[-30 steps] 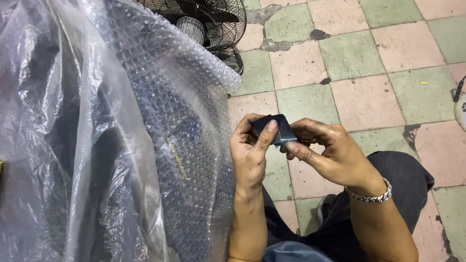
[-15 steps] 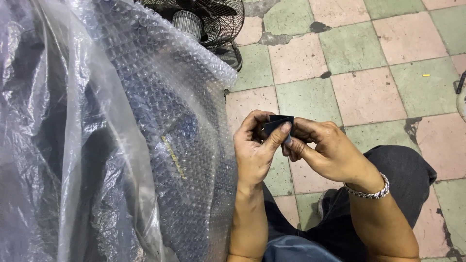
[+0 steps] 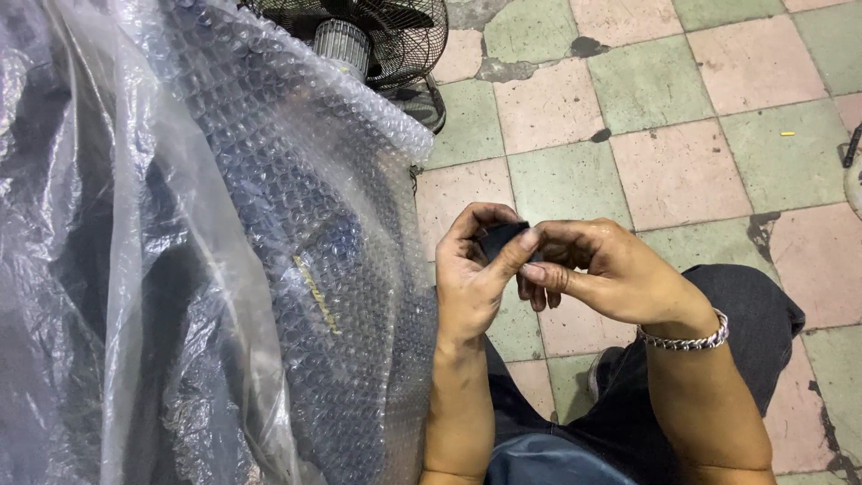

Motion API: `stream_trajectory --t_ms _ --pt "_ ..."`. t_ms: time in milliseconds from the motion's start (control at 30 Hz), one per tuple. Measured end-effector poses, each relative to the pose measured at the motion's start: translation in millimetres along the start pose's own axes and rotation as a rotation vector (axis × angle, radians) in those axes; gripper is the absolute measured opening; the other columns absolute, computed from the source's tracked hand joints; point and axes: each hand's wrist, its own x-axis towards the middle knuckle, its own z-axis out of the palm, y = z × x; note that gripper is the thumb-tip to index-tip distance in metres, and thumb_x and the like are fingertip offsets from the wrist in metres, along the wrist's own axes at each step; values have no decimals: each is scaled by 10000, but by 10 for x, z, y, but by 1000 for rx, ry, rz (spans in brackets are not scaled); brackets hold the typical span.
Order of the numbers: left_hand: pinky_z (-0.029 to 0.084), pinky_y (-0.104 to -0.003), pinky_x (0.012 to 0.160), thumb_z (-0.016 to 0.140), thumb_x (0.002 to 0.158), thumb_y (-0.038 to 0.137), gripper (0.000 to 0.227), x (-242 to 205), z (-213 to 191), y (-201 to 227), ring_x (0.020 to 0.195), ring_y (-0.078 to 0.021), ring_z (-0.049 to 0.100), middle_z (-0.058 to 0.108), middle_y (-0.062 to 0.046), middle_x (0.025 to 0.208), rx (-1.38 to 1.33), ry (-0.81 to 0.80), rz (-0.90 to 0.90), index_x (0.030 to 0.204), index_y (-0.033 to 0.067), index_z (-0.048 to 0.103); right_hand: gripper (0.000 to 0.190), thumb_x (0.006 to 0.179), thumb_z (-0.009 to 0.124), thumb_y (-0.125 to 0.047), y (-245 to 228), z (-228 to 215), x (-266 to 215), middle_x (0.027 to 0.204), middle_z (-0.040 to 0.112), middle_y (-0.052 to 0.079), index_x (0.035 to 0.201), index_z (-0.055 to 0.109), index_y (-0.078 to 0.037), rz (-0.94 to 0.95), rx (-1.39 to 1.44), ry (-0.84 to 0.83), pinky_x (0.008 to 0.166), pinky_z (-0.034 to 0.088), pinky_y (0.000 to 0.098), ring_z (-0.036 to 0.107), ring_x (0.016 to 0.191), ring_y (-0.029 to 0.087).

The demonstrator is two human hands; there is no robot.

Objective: The person cleans a small metal rod using a dark abrasive pad, dipping it into a red bucket of water. They briefly move to a scooter seat to interact with a smartphone before returning to the bucket to continue scrubbing the metal rod.

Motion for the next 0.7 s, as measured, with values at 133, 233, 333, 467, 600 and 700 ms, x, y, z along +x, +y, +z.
stream_trajectory --t_ms 133,233,333,467,600,700 --pt "557 -243 797 797 881 174 314 -45 -20 24 936 -133 701 745 -127 1033 -172 -125 -51 1117 -6 694 148 938 636 -64 28 -73 -40 631 759 120 867 731 24 -14 80 -29 565 656 358 722 553 186" --pt "566 -335 914 818 779 237 567 -18 -172 -73 1059 -229 700 721 -213 1155 -273 -313 -93 1236 -64 668 184 946 614 -70 3 -136 -75 631 744 140 865 734 43 -18 162 -92 522 650 361 711 517 201" --pt "521 -370 1067 849 865 176 519 43 -374 -201 1162 -196 654 677 -93 1301 -323 -546 -155 1313 38 628 149 984 610 -96 -49 -171 -115 651 636 92 920 684 16 27 239 -167 523 570 272 613 548 164" --pt "504 -272 932 900 840 266 531 73 -313 -134 1049 -127 587 591 -15 1118 -339 -626 -160 1255 48 650 192 988 597 -88 62 -192 -181 656 594 89 1165 640 -27 39 244 -174 513 565 286 595 544 178" --pt "496 -217 769 913 794 316 537 83 -281 -146 890 -85 584 600 9 967 -285 -551 -165 1184 58 649 118 1016 556 -102 -44 -133 -145 656 572 85 1052 639 -26 -4 221 -171 524 574 280 590 552 171" --pt "526 -250 829 921 821 285 547 69 -295 -204 979 -124 625 648 -32 1177 -358 -537 -166 1217 47 628 186 1012 571 -133 -88 -97 -128 599 589 65 865 629 -34 46 125 -122 500 548 265 587 518 146"
